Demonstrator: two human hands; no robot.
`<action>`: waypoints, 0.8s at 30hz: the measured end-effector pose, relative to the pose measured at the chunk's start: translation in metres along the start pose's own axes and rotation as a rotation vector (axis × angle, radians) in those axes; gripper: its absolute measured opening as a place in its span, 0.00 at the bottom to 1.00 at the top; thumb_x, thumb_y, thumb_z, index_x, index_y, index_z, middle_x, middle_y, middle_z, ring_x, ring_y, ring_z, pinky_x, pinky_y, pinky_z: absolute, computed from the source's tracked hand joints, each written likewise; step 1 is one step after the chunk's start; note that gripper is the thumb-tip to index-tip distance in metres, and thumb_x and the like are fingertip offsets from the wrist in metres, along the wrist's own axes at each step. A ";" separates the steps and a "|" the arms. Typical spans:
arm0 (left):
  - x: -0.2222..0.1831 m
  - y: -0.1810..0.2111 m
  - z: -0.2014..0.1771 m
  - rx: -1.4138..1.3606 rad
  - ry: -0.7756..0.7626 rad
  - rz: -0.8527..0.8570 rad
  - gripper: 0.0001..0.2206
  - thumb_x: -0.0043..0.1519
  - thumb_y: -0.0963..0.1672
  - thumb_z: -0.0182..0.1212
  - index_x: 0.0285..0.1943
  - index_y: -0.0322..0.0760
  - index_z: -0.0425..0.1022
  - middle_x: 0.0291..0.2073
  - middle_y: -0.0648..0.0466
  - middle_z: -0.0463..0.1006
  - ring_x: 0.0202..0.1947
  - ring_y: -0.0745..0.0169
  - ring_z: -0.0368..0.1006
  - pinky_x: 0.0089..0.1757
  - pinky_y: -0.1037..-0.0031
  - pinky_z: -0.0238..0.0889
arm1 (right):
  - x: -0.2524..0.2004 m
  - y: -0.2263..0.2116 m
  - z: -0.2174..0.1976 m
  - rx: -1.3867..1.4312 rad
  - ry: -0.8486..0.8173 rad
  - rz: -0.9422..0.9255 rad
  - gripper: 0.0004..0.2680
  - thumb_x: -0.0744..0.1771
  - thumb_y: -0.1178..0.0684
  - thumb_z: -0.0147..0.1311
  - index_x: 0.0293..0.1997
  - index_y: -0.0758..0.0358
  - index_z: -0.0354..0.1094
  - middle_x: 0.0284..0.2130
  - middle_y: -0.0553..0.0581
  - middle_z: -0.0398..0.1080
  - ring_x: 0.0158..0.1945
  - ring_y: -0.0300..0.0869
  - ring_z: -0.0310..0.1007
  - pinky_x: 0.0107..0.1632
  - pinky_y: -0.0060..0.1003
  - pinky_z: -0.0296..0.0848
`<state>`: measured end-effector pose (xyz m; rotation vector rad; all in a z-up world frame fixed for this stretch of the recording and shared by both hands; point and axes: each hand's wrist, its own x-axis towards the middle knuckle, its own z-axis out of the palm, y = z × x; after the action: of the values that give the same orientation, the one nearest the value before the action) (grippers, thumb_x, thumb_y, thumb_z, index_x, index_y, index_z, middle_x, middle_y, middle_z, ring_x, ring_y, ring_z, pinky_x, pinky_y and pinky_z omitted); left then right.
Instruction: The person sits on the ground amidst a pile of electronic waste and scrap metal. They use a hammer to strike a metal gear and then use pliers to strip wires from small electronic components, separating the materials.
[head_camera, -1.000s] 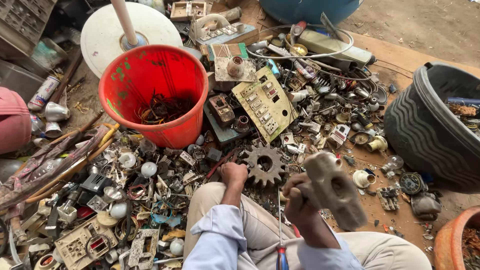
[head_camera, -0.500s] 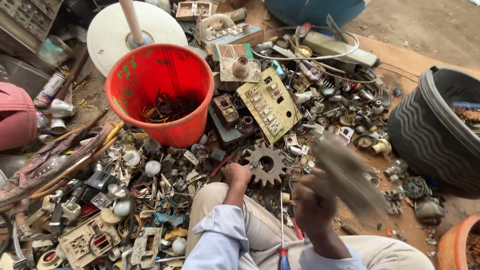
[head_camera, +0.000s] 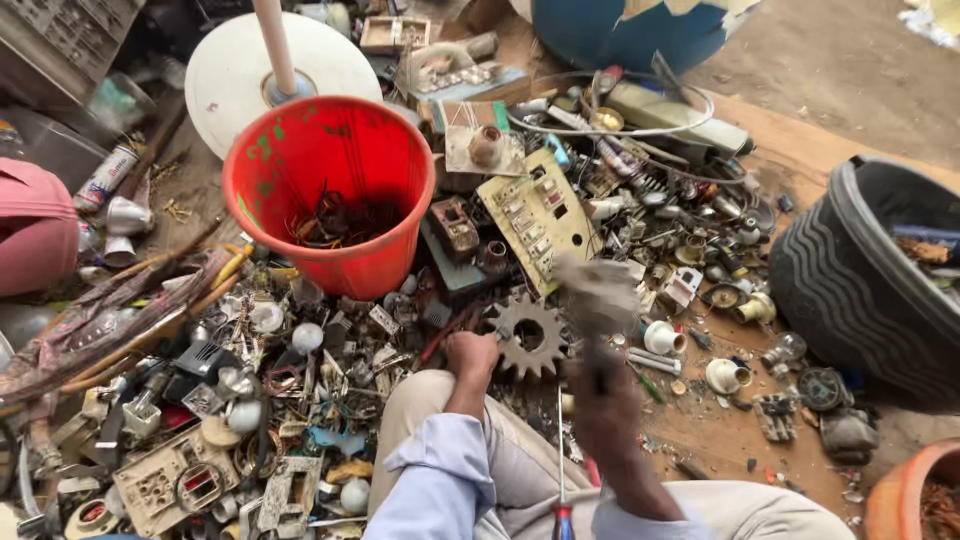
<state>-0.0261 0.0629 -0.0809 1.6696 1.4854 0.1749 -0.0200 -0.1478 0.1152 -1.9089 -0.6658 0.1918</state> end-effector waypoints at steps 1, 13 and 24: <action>0.000 -0.001 -0.001 0.021 -0.019 -0.010 0.29 0.52 0.50 0.66 0.53 0.17 0.75 0.59 0.30 0.71 0.64 0.36 0.64 0.62 0.59 0.59 | 0.002 0.000 -0.005 0.176 0.099 -0.173 0.04 0.72 0.56 0.49 0.41 0.62 0.65 0.22 0.60 0.66 0.22 0.42 0.63 0.27 0.39 0.63; -0.013 -0.019 -0.005 -0.243 -0.026 0.148 0.27 0.50 0.47 0.60 0.58 0.26 0.77 0.61 0.35 0.72 0.62 0.41 0.66 0.61 0.62 0.57 | -0.010 0.006 0.010 -0.571 -0.347 0.310 0.16 0.68 0.41 0.52 0.57 0.57 0.62 0.33 0.73 0.74 0.35 0.62 0.76 0.40 0.55 0.73; 0.002 0.010 -0.009 0.007 -0.044 -0.077 0.29 0.55 0.48 0.65 0.55 0.13 0.69 0.61 0.31 0.67 0.63 0.38 0.62 0.60 0.49 0.57 | 0.022 0.049 0.015 0.056 0.008 -0.450 0.13 0.69 0.39 0.49 0.49 0.58 0.65 0.26 0.64 0.76 0.29 0.53 0.77 0.36 0.51 0.72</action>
<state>-0.0231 0.0699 -0.0694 1.6088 1.5161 0.0905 0.0099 -0.1380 0.0687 -1.6580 -1.0522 -0.0821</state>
